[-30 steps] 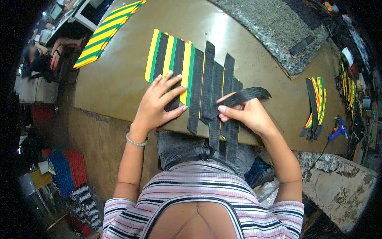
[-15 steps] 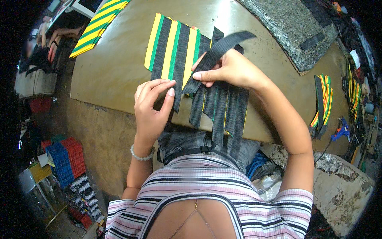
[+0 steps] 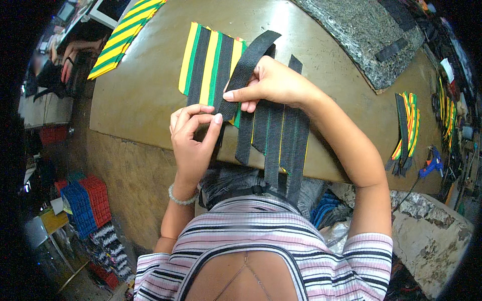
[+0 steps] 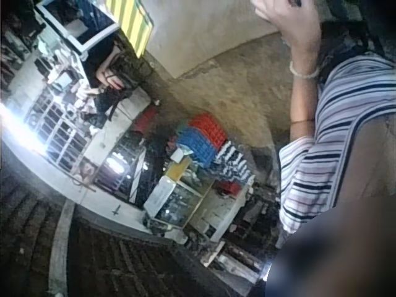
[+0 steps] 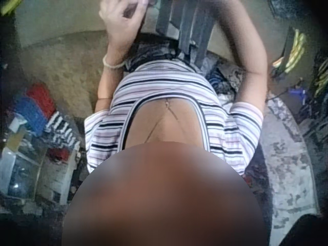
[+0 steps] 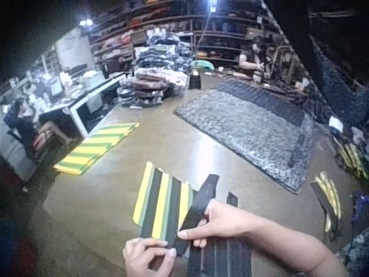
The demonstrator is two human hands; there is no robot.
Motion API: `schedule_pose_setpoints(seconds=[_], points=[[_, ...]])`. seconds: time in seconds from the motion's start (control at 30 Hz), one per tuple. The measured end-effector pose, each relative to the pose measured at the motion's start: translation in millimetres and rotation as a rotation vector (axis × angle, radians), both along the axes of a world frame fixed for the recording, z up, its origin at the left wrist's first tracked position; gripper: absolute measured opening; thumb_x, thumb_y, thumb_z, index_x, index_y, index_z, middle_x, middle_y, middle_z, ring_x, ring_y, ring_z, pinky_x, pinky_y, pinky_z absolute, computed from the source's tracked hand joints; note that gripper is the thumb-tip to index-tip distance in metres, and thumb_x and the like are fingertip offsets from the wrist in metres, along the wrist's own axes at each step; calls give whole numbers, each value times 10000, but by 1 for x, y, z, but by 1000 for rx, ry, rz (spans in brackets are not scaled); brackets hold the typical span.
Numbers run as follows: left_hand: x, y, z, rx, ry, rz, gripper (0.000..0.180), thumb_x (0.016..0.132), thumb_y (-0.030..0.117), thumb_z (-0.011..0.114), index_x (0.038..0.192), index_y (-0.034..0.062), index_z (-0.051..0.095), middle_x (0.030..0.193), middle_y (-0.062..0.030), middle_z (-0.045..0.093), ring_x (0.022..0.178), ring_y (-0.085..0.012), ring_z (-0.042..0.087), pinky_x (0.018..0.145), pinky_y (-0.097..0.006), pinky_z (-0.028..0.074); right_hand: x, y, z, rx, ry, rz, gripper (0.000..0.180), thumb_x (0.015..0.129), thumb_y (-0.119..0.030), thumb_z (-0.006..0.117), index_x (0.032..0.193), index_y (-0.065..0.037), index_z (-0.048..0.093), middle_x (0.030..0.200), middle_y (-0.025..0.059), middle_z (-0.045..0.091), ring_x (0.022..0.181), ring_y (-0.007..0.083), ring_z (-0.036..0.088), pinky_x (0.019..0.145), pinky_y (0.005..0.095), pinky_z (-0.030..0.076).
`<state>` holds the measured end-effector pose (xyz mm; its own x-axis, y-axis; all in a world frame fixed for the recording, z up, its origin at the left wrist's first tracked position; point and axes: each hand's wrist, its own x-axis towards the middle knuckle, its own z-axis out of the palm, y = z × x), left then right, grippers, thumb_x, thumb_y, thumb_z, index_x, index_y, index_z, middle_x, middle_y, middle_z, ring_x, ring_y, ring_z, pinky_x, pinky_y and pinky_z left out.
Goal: The person aligns and stacks multiple green, yellow, and black fabric strips on a table, then folds and presses them together to form a layered bundle. The person repeatedly adjusts the edges and flips the bundle to ensure alignment.
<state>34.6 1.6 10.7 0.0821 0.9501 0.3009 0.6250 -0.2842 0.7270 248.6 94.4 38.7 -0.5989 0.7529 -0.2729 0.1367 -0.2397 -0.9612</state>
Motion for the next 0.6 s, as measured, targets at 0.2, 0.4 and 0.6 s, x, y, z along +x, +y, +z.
schedule_pose_setpoints(seconds=[0.2,0.4,0.6], points=[[-6,-7,1,-149,-197,-88,81,867,137,735,855,58,720,1045,-35,664,1056,-222,522,947,-363,396,1,-7,-6,-56,191,59,411,888,-141,739,1259,-15,615,1029,93,696,754,89,662,646,225,556],[-3,-14,6,-248,-378,-120,99,925,121,670,895,44,724,1031,-49,664,1028,-229,542,943,-355,415,5,-9,11,-98,282,226,412,816,28,764,1189,18,589,1080,137,685,923,172,703,751,258,599],[-11,-8,0,15,102,-62,176,853,134,722,1021,85,727,1080,-37,656,1061,-264,541,934,-387,410,-1,0,12,46,-125,-25,342,802,-200,844,995,18,665,687,34,677,581,78,650,506,207,512]])
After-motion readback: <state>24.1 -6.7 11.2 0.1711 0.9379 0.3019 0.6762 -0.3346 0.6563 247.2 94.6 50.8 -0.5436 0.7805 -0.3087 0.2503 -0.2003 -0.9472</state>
